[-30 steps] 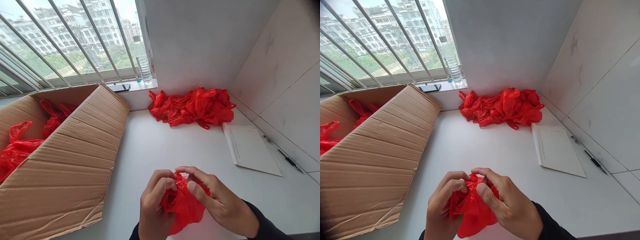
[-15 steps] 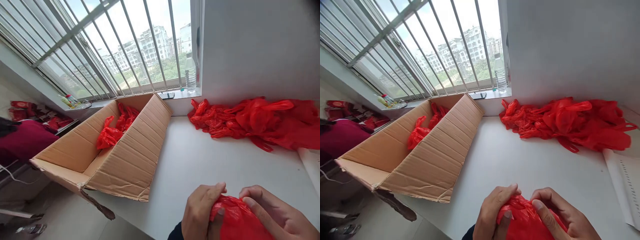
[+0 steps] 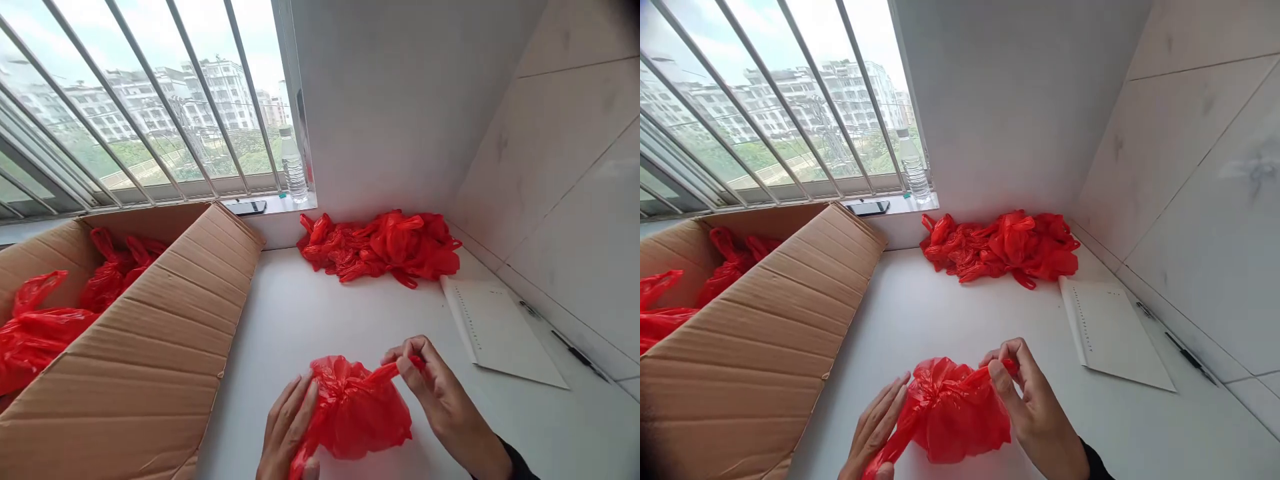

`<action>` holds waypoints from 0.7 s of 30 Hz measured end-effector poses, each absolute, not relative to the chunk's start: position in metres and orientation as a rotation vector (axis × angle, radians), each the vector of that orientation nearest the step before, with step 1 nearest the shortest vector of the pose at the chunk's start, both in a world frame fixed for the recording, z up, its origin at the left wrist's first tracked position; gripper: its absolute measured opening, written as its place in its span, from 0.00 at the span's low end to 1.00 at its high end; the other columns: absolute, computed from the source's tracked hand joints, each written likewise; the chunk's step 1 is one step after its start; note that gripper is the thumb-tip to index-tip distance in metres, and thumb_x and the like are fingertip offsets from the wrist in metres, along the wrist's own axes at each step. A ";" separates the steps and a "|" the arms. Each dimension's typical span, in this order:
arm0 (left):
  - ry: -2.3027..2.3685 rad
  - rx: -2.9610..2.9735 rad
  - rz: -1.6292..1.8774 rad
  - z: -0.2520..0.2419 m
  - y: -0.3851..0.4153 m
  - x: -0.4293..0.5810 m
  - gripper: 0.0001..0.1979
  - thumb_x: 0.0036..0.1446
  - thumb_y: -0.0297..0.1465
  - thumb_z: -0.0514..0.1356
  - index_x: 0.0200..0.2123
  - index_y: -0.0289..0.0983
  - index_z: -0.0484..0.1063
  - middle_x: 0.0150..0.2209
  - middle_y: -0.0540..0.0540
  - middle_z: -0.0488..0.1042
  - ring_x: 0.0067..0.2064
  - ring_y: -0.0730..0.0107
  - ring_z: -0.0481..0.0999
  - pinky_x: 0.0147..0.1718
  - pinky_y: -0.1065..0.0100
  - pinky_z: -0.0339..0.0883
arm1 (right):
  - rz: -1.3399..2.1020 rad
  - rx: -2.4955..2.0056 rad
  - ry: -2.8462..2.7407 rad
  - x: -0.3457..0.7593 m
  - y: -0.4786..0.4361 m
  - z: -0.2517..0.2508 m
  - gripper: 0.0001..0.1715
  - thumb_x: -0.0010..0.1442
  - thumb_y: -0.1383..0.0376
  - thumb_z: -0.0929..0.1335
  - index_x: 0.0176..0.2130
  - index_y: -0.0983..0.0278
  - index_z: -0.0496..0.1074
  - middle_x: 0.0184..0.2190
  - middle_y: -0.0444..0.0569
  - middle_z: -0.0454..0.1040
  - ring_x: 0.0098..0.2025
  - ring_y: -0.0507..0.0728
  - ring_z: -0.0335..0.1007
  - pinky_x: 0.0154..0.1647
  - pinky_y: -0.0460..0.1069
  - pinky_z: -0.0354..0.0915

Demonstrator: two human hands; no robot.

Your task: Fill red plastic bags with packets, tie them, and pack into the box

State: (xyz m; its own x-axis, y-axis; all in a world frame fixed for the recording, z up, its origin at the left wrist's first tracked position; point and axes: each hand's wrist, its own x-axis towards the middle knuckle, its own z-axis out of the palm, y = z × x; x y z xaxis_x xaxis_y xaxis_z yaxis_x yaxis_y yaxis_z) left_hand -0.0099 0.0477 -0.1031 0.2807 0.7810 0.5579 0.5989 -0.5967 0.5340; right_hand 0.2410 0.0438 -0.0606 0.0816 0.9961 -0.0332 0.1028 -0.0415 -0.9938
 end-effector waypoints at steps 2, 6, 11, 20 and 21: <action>1.264 2.449 1.151 -0.107 0.053 0.006 0.29 0.70 0.46 0.43 0.69 0.44 0.53 0.67 0.42 0.63 0.68 0.53 0.59 0.63 0.53 0.60 | 1.108 -1.314 -1.242 0.224 0.038 -0.075 0.14 0.70 0.50 0.59 0.40 0.56 0.59 0.52 0.50 0.73 0.53 0.58 0.71 0.50 0.53 0.72; 1.320 2.687 0.850 -0.124 0.059 0.022 0.26 0.71 0.33 0.45 0.70 0.42 0.50 0.70 0.45 0.57 0.71 0.57 0.53 0.65 0.54 0.56 | 0.721 -1.393 -1.654 0.203 0.031 -0.120 0.18 0.71 0.60 0.58 0.60 0.55 0.57 0.63 0.51 0.67 0.64 0.58 0.64 0.61 0.55 0.67; 1.366 2.899 0.601 -0.138 0.052 0.022 0.31 0.66 0.27 0.50 0.71 0.36 0.48 0.71 0.45 0.52 0.72 0.56 0.49 0.66 0.53 0.53 | 0.124 -1.488 -2.120 0.197 0.027 -0.152 0.36 0.70 0.65 0.59 0.72 0.62 0.41 0.70 0.50 0.55 0.71 0.63 0.49 0.65 0.62 0.63; 1.419 2.843 0.411 -0.142 0.048 0.026 0.32 0.67 0.27 0.50 0.71 0.35 0.45 0.72 0.47 0.52 0.72 0.59 0.48 0.67 0.56 0.53 | 0.110 -1.503 -2.234 0.198 0.028 -0.162 0.38 0.69 0.68 0.59 0.72 0.65 0.40 0.71 0.50 0.50 0.71 0.62 0.47 0.66 0.61 0.62; 1.399 2.838 0.437 -0.143 0.049 0.025 0.32 0.67 0.27 0.50 0.71 0.35 0.45 0.71 0.47 0.53 0.72 0.59 0.50 0.67 0.55 0.54 | 0.157 -1.500 -2.227 0.199 0.029 -0.162 0.38 0.69 0.68 0.59 0.72 0.64 0.41 0.71 0.50 0.50 0.71 0.62 0.47 0.67 0.62 0.60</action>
